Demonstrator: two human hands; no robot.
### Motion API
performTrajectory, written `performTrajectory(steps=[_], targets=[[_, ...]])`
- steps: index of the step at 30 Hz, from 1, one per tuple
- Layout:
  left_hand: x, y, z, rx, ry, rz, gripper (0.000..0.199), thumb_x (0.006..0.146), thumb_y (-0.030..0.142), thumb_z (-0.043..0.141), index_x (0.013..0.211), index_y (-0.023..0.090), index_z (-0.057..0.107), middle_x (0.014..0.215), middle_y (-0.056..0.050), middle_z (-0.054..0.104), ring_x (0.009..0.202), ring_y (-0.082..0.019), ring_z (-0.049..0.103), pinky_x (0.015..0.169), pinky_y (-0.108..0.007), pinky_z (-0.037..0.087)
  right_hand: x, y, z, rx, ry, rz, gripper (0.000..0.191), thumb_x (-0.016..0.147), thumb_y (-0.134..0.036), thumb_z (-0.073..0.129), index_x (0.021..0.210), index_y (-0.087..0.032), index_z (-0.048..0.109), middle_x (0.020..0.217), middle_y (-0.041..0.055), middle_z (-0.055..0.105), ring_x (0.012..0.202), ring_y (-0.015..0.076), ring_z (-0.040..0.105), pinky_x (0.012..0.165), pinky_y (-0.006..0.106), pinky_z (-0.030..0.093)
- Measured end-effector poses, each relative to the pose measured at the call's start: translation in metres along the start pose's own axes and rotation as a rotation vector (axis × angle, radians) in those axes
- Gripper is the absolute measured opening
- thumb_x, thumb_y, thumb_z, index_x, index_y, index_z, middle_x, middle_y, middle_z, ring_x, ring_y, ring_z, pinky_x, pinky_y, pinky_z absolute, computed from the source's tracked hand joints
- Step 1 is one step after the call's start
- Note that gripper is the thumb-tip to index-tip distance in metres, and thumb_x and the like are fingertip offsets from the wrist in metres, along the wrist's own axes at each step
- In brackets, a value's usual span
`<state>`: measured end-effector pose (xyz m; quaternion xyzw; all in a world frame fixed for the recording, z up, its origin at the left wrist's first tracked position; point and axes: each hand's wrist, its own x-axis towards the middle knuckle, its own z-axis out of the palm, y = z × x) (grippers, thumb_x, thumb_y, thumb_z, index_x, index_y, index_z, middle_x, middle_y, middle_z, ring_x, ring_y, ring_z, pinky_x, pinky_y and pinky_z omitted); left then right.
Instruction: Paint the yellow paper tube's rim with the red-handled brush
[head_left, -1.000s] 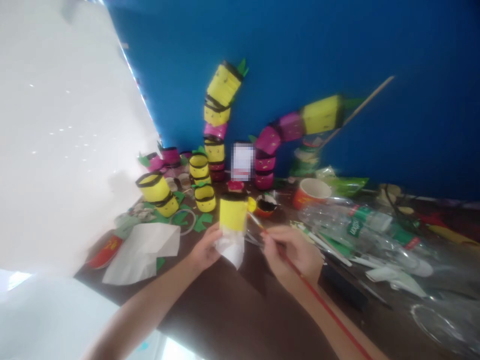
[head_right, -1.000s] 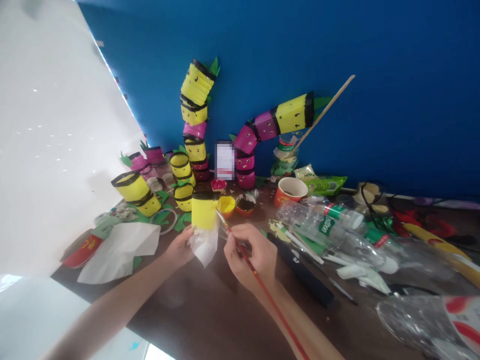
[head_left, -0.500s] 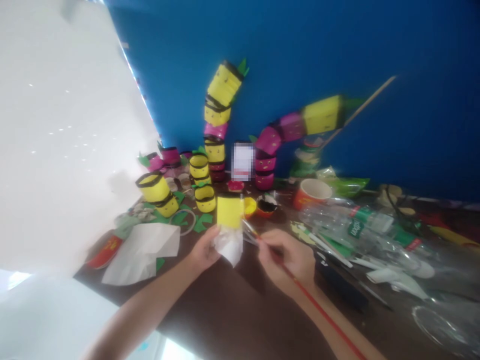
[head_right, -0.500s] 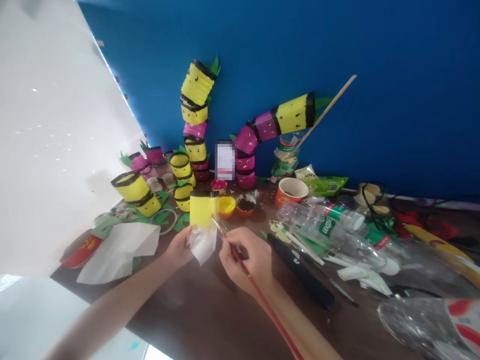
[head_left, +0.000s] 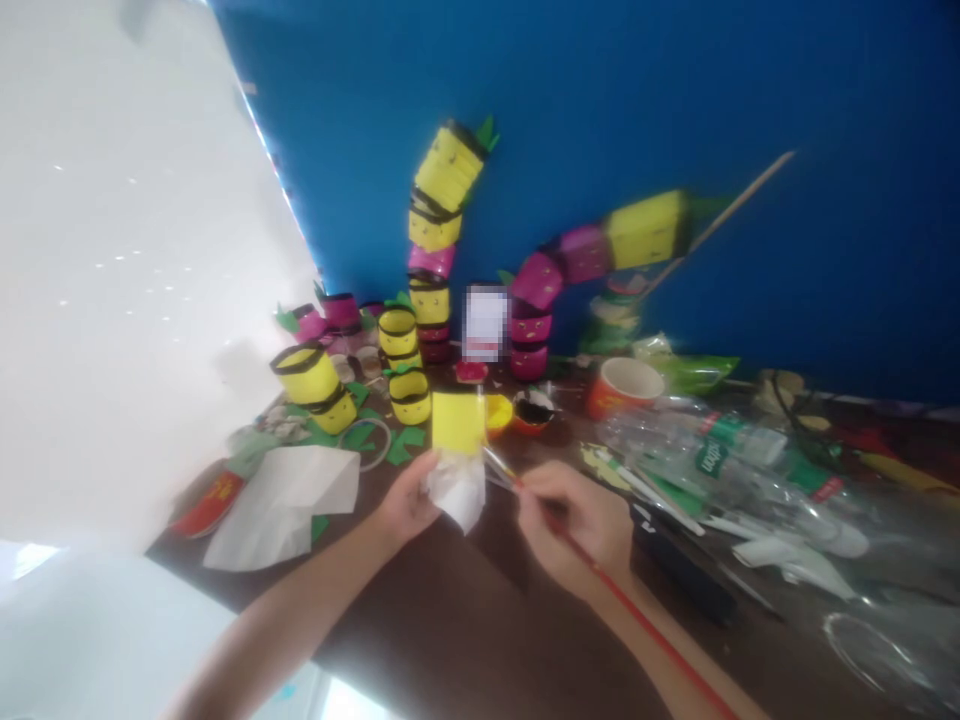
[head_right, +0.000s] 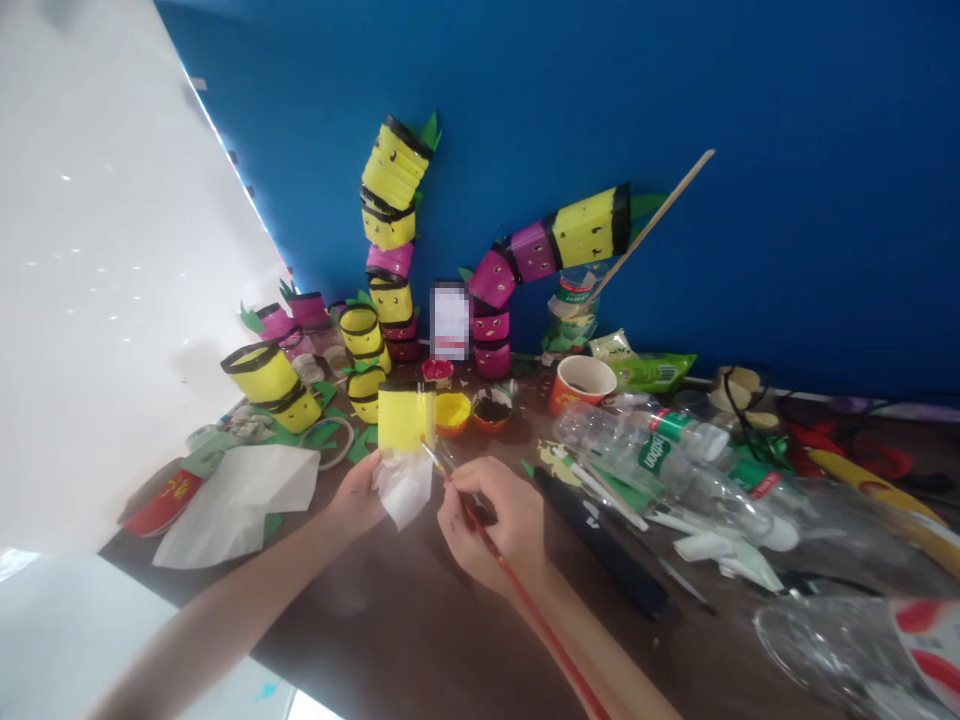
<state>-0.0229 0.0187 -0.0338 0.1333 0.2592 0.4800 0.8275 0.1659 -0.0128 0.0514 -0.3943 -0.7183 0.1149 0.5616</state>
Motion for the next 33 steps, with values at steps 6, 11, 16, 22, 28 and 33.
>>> performTrajectory(steps=[6,11,16,22,28,33], targets=[[0.0001,-0.0005,-0.0005,0.031,0.019,0.026,0.034,0.08,0.028,0.054,0.107,0.009,0.062,0.103,-0.011,0.069,0.098,-0.024,0.064,0.098,-0.036,0.04,-0.0025,0.0035,0.0046,-0.007,0.122,-0.004,0.011,0.073,-0.01,0.059,0.077,-0.02,0.059,0.074,0.0027,0.067,0.063,0.0125,0.064,0.055,0.021,0.053],[-0.0006,-0.0014,0.0016,0.033,-0.006,0.046,0.034,0.081,0.029,0.053,0.107,0.009,0.062,0.102,-0.011,0.069,0.097,-0.024,0.064,0.098,-0.038,0.04,-0.0006,0.0007,0.0052,-0.048,0.021,0.039,0.007,0.073,-0.013,0.06,0.073,-0.02,0.06,0.07,0.0008,0.068,0.057,0.011,0.063,0.055,0.019,0.052],[-0.0012,-0.0007,0.0032,-0.001,-0.002,0.015,0.039,0.082,0.033,0.052,0.11,0.008,0.061,0.1,-0.013,0.07,0.095,-0.026,0.064,0.097,-0.04,0.039,0.0009,-0.005,-0.0002,-0.039,-0.072,0.064,0.008,0.072,-0.012,0.057,0.069,-0.019,0.058,0.065,0.0012,0.065,0.055,0.0113,0.061,0.05,0.02,0.049],[-0.0015,0.0011,0.0039,-0.016,0.077,0.025,0.033,0.082,0.032,0.053,0.104,0.009,0.063,0.096,-0.011,0.071,0.09,-0.023,0.066,0.094,-0.035,0.042,-0.0006,-0.0043,-0.0009,-0.012,-0.077,0.015,0.01,0.072,-0.011,0.055,0.066,-0.02,0.056,0.064,0.0014,0.063,0.055,0.0118,0.059,0.05,0.021,0.048],[-0.0009,0.0011,0.0047,-0.009,0.06,0.056,0.031,0.082,0.029,0.053,0.105,0.01,0.063,0.098,-0.009,0.071,0.091,-0.022,0.066,0.093,-0.034,0.043,-0.0017,0.0003,0.0025,-0.003,0.04,-0.026,0.013,0.071,-0.007,0.059,0.075,-0.02,0.059,0.071,0.0014,0.067,0.059,0.0113,0.063,0.056,0.02,0.051],[0.0004,-0.0003,-0.0012,0.017,0.015,0.044,0.037,0.081,0.031,0.054,0.11,0.009,0.061,0.102,-0.011,0.069,0.096,-0.025,0.064,0.096,-0.038,0.041,-0.0002,0.0017,0.0063,-0.027,0.047,0.013,0.01,0.073,-0.011,0.06,0.075,-0.02,0.06,0.072,0.0011,0.068,0.059,0.0112,0.064,0.056,0.019,0.052]])
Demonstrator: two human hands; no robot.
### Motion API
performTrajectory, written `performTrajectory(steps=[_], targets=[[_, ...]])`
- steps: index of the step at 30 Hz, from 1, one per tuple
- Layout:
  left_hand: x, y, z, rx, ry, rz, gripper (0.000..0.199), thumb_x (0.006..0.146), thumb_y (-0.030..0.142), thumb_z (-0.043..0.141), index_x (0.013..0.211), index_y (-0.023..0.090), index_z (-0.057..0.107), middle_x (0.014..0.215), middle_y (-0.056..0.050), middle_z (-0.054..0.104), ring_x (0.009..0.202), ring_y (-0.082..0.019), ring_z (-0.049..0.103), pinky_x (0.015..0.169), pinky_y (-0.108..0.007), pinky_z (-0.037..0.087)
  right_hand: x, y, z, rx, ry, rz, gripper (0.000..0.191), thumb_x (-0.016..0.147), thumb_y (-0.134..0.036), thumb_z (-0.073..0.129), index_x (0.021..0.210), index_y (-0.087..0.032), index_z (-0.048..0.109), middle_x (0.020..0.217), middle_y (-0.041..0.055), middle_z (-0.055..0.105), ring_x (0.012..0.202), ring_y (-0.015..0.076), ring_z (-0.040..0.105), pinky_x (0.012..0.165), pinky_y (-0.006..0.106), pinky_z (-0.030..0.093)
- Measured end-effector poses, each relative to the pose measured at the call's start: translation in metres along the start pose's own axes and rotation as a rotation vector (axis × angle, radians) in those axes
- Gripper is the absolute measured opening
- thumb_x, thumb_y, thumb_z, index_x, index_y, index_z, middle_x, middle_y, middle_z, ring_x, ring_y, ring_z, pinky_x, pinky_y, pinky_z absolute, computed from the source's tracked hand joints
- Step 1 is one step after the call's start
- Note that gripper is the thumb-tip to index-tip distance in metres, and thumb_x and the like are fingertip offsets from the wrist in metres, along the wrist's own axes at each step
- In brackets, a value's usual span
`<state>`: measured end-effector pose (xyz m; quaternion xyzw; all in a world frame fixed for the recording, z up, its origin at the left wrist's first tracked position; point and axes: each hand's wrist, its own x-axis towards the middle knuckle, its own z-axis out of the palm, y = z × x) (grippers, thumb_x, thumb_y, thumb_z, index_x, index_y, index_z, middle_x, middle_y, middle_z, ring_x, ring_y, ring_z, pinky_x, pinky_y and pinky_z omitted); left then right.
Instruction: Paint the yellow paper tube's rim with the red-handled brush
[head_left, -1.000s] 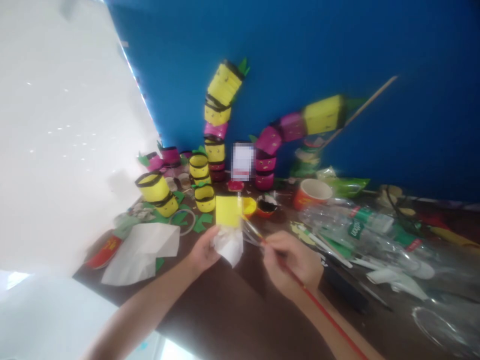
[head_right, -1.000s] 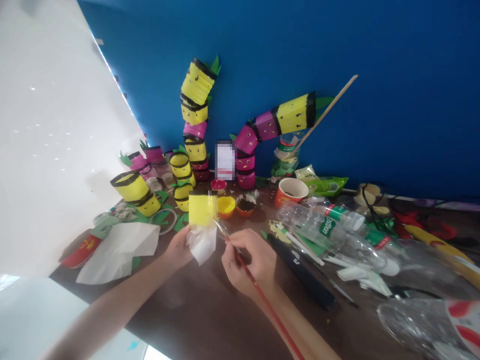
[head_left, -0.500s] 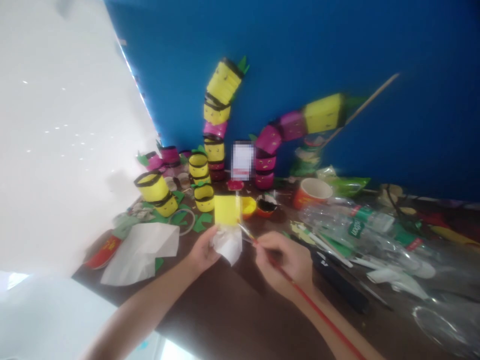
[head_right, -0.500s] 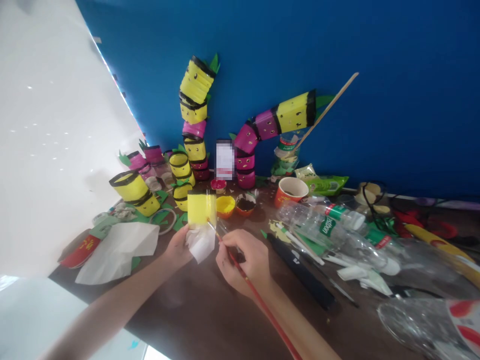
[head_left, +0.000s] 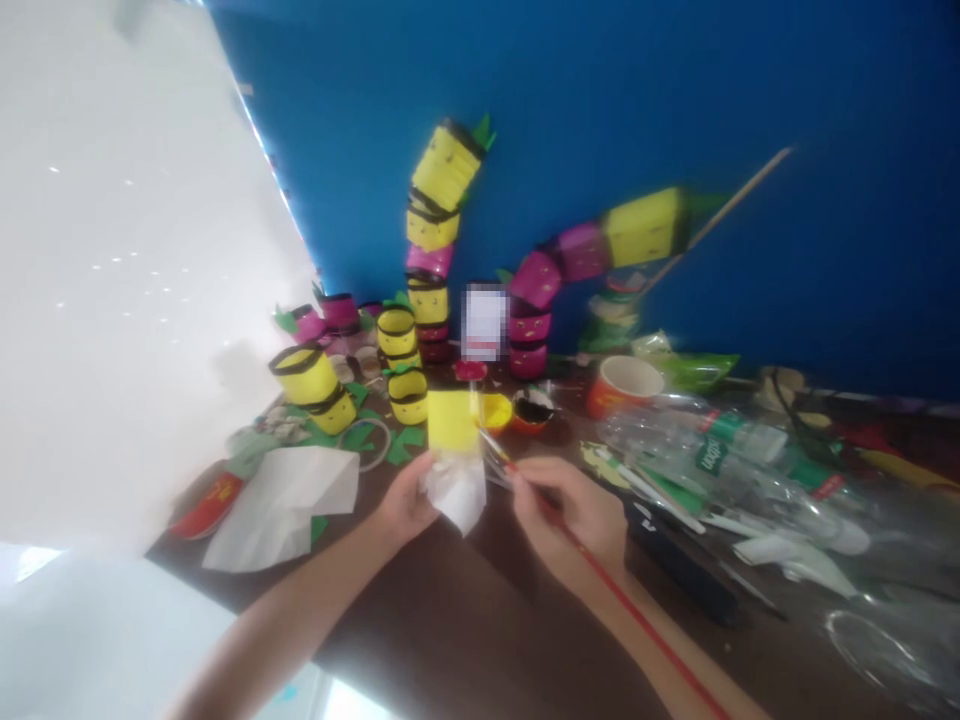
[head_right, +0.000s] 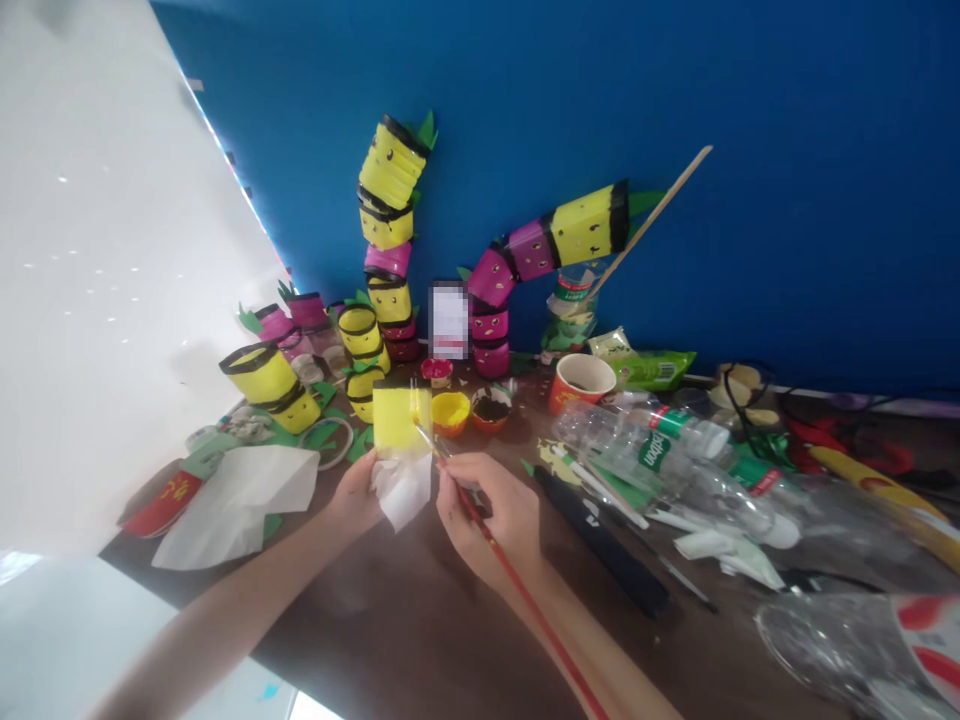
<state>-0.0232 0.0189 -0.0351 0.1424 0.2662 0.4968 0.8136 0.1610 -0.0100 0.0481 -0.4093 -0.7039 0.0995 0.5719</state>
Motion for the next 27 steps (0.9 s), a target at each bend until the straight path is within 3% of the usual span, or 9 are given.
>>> performTrajectory(steps=[5,13,27], targets=[[-0.001,0.001,0.003,-0.033,0.027,-0.004,0.035,0.082,0.032,0.053,0.106,0.009,0.063,0.098,-0.011,0.07,0.092,-0.024,0.065,0.094,-0.037,0.042,0.0,-0.007,-0.005,-0.003,-0.112,0.047,0.01,0.073,-0.011,0.057,0.068,-0.02,0.058,0.066,0.0005,0.066,0.053,0.0103,0.06,0.048,0.019,0.048],[-0.002,0.003,0.009,-0.017,0.073,0.015,0.031,0.082,0.028,0.052,0.105,0.011,0.063,0.096,-0.009,0.071,0.088,-0.021,0.066,0.092,-0.033,0.044,0.001,-0.002,-0.006,0.038,0.003,-0.012,0.011,0.072,-0.01,0.058,0.075,-0.02,0.057,0.07,0.0013,0.065,0.058,0.0115,0.062,0.051,0.019,0.051],[-0.006,0.004,0.015,-0.011,0.102,0.022,0.024,0.081,0.026,0.054,0.096,0.011,0.066,0.089,-0.008,0.072,0.084,-0.021,0.067,0.086,-0.032,0.047,0.005,-0.002,-0.008,-0.005,-0.018,-0.043,0.01,0.072,-0.012,0.059,0.075,-0.021,0.061,0.065,-0.0009,0.065,0.054,0.0103,0.06,0.052,0.02,0.05]])
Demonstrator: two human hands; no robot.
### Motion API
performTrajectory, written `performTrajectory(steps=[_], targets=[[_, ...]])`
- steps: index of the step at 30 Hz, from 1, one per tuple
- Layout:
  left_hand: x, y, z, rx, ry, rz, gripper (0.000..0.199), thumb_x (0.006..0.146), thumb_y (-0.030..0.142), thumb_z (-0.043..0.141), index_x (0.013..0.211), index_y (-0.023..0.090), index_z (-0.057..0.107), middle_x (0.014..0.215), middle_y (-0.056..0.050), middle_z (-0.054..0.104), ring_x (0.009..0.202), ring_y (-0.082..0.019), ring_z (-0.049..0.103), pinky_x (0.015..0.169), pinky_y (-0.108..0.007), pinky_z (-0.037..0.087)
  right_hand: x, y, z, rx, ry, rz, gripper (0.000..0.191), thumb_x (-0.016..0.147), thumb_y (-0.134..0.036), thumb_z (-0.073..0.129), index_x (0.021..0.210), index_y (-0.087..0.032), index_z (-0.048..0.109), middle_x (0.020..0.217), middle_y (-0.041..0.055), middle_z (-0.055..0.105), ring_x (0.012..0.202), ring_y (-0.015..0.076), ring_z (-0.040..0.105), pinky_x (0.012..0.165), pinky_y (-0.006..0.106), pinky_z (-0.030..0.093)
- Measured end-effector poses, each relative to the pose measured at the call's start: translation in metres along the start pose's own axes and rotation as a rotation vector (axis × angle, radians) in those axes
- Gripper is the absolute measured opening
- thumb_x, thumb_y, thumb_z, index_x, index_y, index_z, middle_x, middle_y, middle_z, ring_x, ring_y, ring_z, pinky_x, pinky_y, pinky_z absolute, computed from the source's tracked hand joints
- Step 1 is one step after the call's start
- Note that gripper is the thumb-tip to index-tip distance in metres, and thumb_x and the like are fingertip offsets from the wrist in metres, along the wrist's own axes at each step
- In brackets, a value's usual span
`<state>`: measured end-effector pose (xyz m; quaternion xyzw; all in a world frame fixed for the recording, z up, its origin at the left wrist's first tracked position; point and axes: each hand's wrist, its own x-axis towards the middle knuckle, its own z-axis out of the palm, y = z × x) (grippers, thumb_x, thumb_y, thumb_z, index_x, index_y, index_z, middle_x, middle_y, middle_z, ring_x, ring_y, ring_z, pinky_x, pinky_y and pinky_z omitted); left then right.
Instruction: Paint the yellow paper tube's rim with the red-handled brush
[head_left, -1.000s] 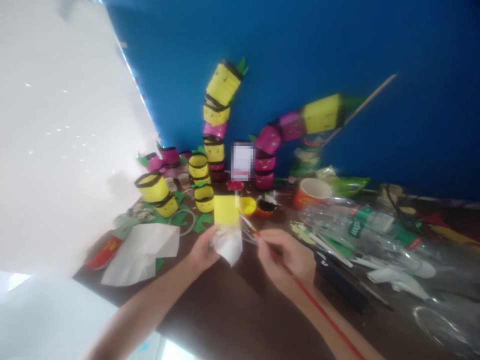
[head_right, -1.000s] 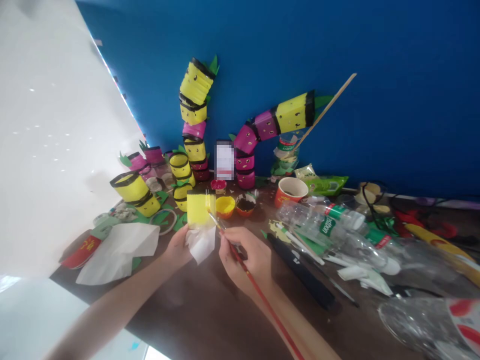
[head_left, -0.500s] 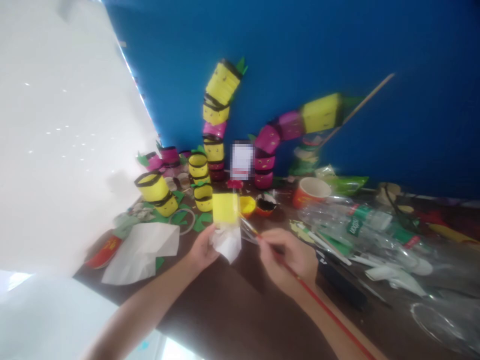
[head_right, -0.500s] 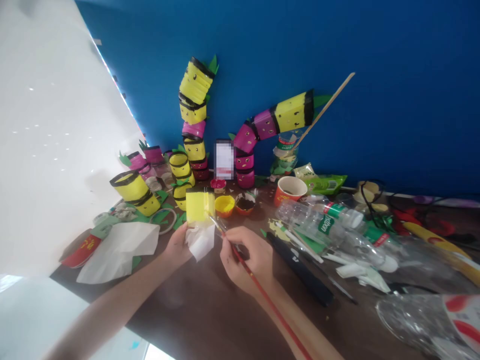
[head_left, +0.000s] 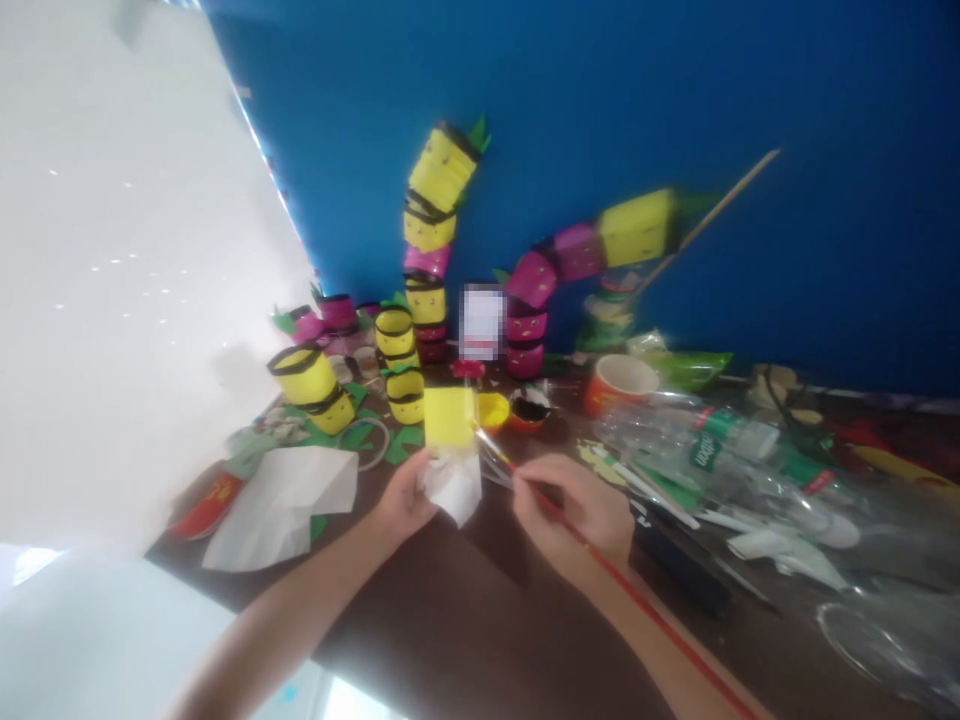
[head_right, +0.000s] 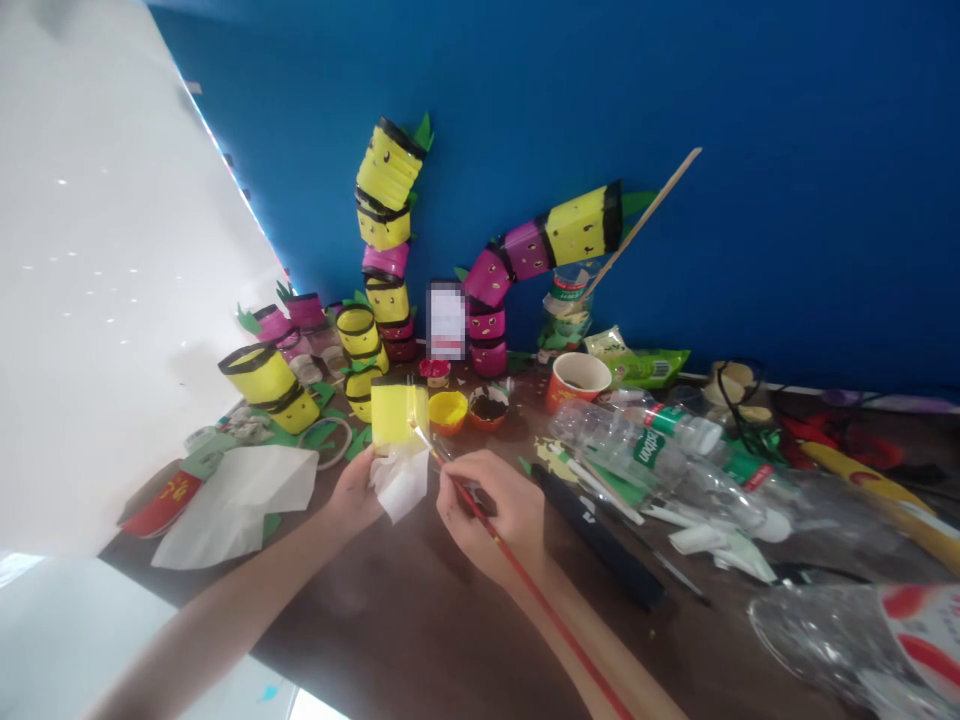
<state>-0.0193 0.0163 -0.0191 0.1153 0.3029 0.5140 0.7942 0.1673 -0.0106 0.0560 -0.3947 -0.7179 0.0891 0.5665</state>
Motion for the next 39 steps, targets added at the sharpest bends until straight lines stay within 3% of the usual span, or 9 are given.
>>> performTrajectory(steps=[18,24,27,35,39], targets=[[-0.0004,0.0017,0.0015,-0.011,0.009,-0.028,0.026,0.081,0.026,0.055,0.099,0.011,0.065,0.095,-0.008,0.071,0.089,-0.021,0.066,0.09,-0.032,0.046,-0.0026,-0.0016,-0.0028,0.104,-0.014,0.106,0.015,0.075,-0.01,0.056,0.085,-0.021,0.06,0.074,0.0014,0.065,0.063,0.0122,0.062,0.057,0.022,0.051],[0.0022,0.0016,-0.0029,-0.012,0.024,-0.012,0.023,0.081,0.026,0.053,0.093,0.011,0.066,0.088,-0.007,0.072,0.084,-0.021,0.067,0.087,-0.032,0.047,-0.0016,-0.0027,-0.005,0.116,-0.02,0.15,0.01,0.079,-0.013,0.052,0.076,-0.02,0.058,0.068,0.001,0.062,0.061,0.0116,0.061,0.058,0.022,0.051],[0.0015,0.0014,-0.0015,-0.024,0.008,-0.029,0.024,0.082,0.027,0.052,0.093,0.01,0.066,0.089,-0.008,0.072,0.083,-0.021,0.067,0.086,-0.032,0.047,-0.0049,-0.0009,-0.0027,0.13,-0.043,0.164,0.009,0.079,-0.014,0.051,0.08,-0.02,0.058,0.07,0.0019,0.064,0.063,0.0126,0.063,0.059,0.023,0.053],[0.0037,0.0002,-0.0046,-0.002,-0.04,-0.013,0.032,0.08,0.029,0.054,0.102,0.008,0.063,0.094,-0.01,0.071,0.087,-0.022,0.066,0.089,-0.034,0.045,-0.0069,0.0019,-0.0018,0.032,-0.116,0.07,0.013,0.075,-0.011,0.052,0.078,-0.02,0.06,0.065,-0.0009,0.065,0.053,0.0094,0.061,0.048,0.017,0.049],[0.0023,0.0005,-0.0026,-0.004,-0.035,-0.033,0.031,0.08,0.029,0.054,0.1,0.007,0.064,0.094,-0.011,0.071,0.088,-0.023,0.066,0.09,-0.034,0.045,-0.0059,0.0017,-0.0022,0.05,-0.073,0.04,0.013,0.076,-0.011,0.05,0.078,-0.02,0.06,0.065,0.0002,0.065,0.055,0.0102,0.061,0.051,0.018,0.051]])
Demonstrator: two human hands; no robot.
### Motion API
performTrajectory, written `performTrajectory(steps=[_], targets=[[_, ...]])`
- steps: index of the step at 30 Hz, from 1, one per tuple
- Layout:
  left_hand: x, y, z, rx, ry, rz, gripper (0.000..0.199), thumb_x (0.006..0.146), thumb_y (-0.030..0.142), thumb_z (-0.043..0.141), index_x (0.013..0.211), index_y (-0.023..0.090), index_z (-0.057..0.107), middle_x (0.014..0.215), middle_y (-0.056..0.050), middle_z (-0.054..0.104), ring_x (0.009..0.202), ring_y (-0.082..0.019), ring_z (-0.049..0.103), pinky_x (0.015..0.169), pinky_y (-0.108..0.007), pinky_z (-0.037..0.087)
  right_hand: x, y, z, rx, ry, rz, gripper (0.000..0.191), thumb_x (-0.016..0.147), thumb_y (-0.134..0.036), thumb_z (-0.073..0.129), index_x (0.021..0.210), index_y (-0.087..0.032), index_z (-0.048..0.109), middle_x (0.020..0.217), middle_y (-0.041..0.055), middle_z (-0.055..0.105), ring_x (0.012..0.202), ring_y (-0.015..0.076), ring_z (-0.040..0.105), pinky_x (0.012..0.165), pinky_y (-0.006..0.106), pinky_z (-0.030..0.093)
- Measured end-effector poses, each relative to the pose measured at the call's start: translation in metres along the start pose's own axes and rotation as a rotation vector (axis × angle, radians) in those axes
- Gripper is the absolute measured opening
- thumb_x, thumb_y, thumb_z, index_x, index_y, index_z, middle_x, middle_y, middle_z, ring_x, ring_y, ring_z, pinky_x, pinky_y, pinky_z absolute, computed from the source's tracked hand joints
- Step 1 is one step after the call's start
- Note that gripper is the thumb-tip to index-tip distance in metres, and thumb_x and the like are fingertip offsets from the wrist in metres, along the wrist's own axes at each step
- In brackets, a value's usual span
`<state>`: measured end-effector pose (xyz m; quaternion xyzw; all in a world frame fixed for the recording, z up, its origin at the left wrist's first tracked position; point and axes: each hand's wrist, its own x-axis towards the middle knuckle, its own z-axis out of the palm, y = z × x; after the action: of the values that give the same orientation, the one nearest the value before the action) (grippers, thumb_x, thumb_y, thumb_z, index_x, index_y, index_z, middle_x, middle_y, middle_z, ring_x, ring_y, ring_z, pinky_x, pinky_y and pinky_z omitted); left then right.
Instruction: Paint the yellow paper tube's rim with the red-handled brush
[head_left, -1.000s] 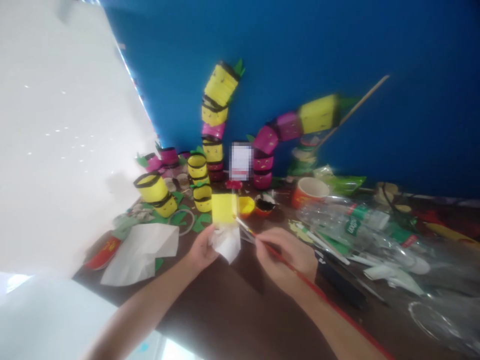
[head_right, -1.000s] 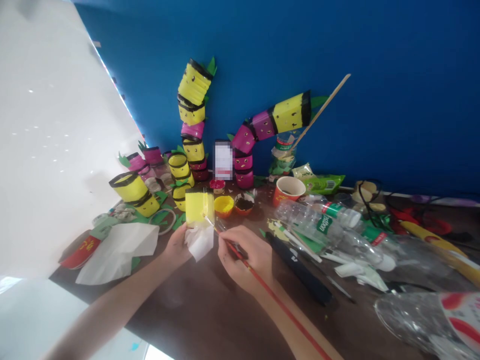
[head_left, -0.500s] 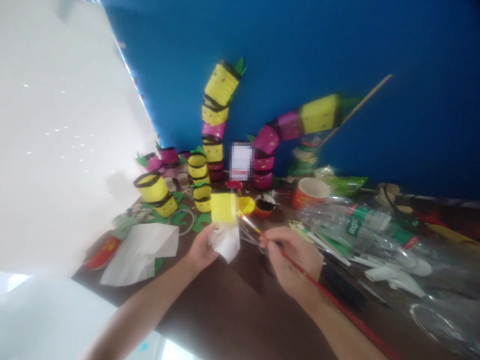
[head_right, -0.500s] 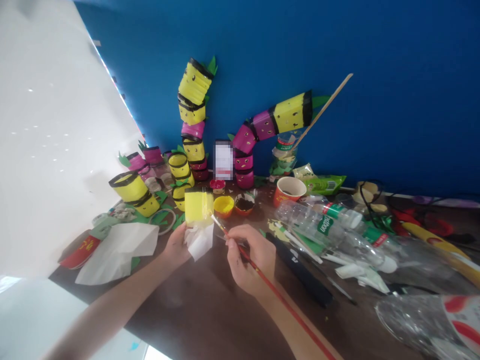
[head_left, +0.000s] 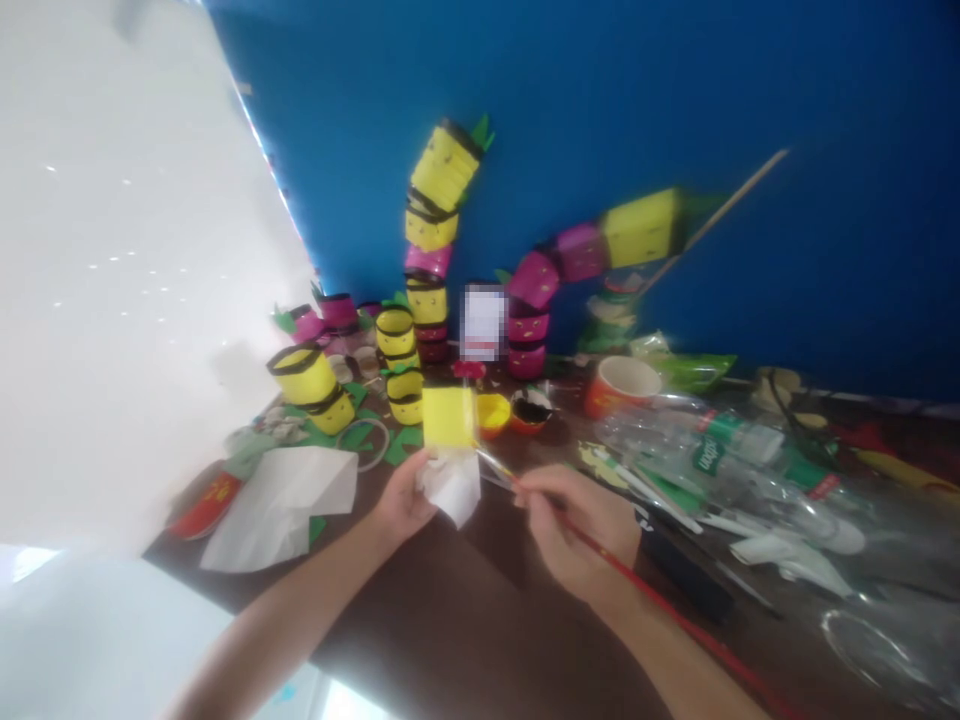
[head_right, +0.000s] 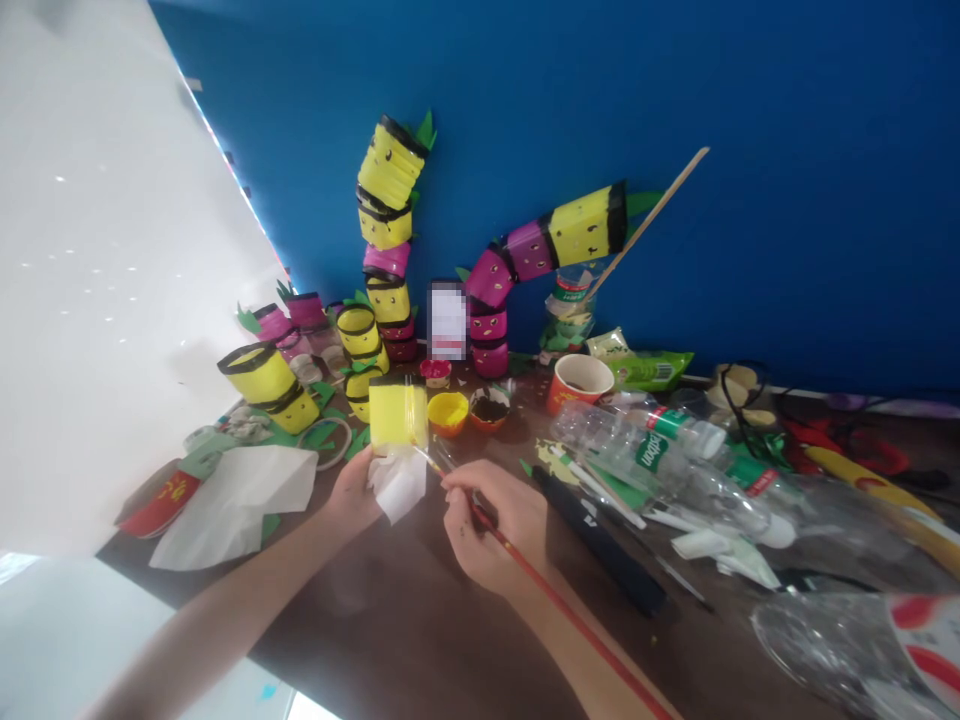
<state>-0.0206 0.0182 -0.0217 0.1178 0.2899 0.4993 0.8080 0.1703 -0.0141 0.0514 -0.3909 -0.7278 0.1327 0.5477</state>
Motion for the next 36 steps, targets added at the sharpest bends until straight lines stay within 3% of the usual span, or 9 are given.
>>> performTrajectory(steps=[17,26,30,36], targets=[[-0.001,0.0,-0.001,-0.016,0.048,-0.011,0.027,0.08,0.028,0.056,0.098,0.009,0.065,0.09,-0.01,0.072,0.086,-0.022,0.067,0.088,-0.031,0.046,-0.002,0.0,0.003,-0.03,0.026,-0.06,0.015,0.075,-0.009,0.05,0.077,-0.02,0.06,0.066,0.0002,0.064,0.053,0.0093,0.06,0.049,0.017,0.049],[-0.002,0.001,0.004,-0.027,0.084,-0.002,0.024,0.08,0.027,0.056,0.095,0.01,0.065,0.088,-0.009,0.072,0.085,-0.021,0.067,0.086,-0.03,0.047,-0.003,0.001,0.003,-0.016,0.024,-0.032,0.015,0.075,-0.009,0.05,0.077,-0.02,0.06,0.066,-0.0001,0.064,0.053,0.0093,0.06,0.049,0.017,0.049],[-0.003,0.001,0.007,-0.022,0.105,0.006,0.021,0.08,0.024,0.056,0.092,0.01,0.065,0.084,-0.008,0.072,0.08,-0.019,0.067,0.083,-0.029,0.049,0.0,0.0,0.004,-0.015,0.068,0.013,0.016,0.076,-0.009,0.051,0.082,-0.02,0.061,0.072,0.001,0.067,0.062,0.0105,0.064,0.055,0.017,0.051],[-0.007,0.003,0.014,0.021,0.088,0.02,0.019,0.079,0.024,0.056,0.091,0.012,0.066,0.081,-0.006,0.072,0.078,-0.019,0.067,0.083,-0.029,0.048,-0.001,0.001,0.002,-0.023,-0.002,0.025,0.013,0.077,-0.012,0.05,0.077,-0.02,0.061,0.066,0.0,0.066,0.054,0.0101,0.061,0.051,0.018,0.05]])
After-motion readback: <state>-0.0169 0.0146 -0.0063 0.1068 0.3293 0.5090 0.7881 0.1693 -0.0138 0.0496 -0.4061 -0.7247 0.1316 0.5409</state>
